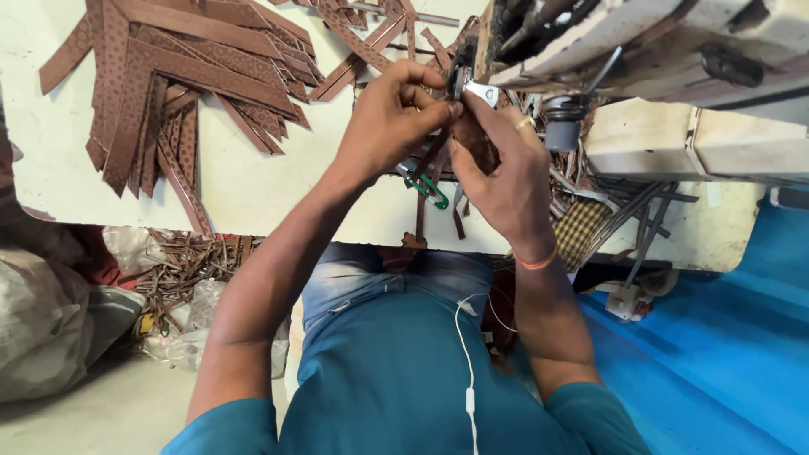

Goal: Stitching decorative leather straps using an industrial sewing machine.

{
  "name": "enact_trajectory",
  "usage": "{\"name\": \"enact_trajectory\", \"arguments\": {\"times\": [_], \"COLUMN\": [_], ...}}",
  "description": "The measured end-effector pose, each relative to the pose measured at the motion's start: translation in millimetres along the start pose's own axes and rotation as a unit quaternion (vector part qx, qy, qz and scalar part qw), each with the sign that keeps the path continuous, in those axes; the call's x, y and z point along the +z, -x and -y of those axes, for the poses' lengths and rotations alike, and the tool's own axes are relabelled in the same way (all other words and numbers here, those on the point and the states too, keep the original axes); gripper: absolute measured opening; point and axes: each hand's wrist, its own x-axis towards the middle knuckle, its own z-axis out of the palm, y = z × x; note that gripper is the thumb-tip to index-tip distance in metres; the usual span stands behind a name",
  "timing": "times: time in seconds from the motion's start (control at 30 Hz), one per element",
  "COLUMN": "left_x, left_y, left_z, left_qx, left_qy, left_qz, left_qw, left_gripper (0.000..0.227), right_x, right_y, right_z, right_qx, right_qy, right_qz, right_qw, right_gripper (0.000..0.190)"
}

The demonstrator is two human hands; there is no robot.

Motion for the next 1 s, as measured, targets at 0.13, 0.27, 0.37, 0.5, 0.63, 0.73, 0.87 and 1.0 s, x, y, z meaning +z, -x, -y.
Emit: {"name": "enact_trajectory", "arguments": {"times": [0.13,0.27,0.37,0.5,0.63,0.73,0.87,1.0], "left_x": [5,10,8,9,9,9,3,-3], "left_y": [4,6,6,8,7,9,12,8], "left_z": [13,9,10,6,6,7,6,16], "left_qx": [0.041,0.071,0.079,0.081,0.091,0.103,0.099,0.099], "left_qy": [-0.008,-0.042,-0.061,-0.102,-0.11,-0.13,-0.107,-0.082], "left_qz": [-0.018,-0.051,-0.067,-0.076,-0.076,-0.084,-0.044,0.005], "left_qw": [0.999,0.995,0.993,0.989,0.987,0.982,0.988,0.992], "left_gripper": [0.027,0.024,0.024,0.026,0.027,0.028,0.029,0.028], "right_x": [3,2,2,4,6,16,38,33], "right_y": [6,7,6,6,6,13,22,2], "right_z": [-4,-6,-6,-7,-10,-21,-34,-30], "right_qx": [0.012,0.01,0.019,0.021,0.004,-0.005,-0.12,-0.192], "right_qy": [0.003,0.011,0.008,0.023,0.042,0.082,0.16,0.136], "right_qz": [-0.016,-0.023,-0.019,-0.024,-0.025,-0.043,-0.126,-0.186], "right_qw": [1.0,1.0,1.0,0.999,0.999,0.996,0.972,0.954], "right_gripper": [0.046,0.044,0.044,0.045,0.046,0.048,0.043,0.022]}}
